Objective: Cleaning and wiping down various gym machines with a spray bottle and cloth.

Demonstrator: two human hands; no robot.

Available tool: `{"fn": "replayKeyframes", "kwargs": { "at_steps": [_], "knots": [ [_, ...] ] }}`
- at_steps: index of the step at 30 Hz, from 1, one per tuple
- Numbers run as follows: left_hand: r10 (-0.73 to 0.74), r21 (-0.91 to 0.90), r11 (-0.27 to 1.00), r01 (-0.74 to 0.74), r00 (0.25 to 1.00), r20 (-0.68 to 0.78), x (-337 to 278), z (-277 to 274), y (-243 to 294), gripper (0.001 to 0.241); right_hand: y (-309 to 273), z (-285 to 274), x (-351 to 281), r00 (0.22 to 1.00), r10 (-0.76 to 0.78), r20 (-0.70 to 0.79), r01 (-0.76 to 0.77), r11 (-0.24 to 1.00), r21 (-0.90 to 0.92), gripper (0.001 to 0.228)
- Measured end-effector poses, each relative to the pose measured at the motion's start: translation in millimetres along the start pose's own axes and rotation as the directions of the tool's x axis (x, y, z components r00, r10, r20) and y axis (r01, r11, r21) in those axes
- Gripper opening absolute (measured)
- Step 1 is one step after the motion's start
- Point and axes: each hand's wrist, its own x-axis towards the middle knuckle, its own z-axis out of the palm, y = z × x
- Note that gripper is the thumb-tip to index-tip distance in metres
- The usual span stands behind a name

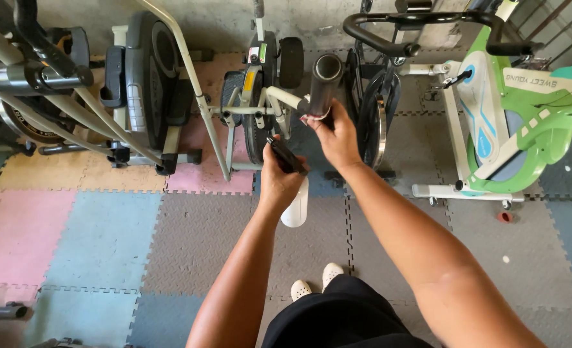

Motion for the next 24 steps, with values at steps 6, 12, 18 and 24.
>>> {"fn": "replayKeyframes", "kwargs": {
  "at_steps": [6,12,18,24],
  "knots": [
    [-0.026,0.039,0.999,0.025,0.999,0.022,4.6,-5.7,-21.0,0.084,-110.7,-35.6,4.2,0.961,-0.26,-0.095,0.275,0.869,0.411,0.052],
    [-0.032,0.032,0.999,0.029,0.996,0.078,5.1,0.9,-30.2,0.086,-71.0,-6.2,4.6,0.966,-0.185,-0.179,0.215,0.961,0.171,0.053],
    [-0.063,0.09,0.994,0.058,0.997,0.05,10.3,11.3,-44.6,0.088,45.6,55.7,16.6,0.972,0.23,-0.043,-0.174,0.832,0.526,0.041],
    [-0.035,0.109,0.993,0.042,0.997,-0.064,22.0,34.4,-55.6,0.086,54.7,53.4,31.7,0.763,0.52,0.383,-0.489,0.078,0.869,0.037]
  ]
}}
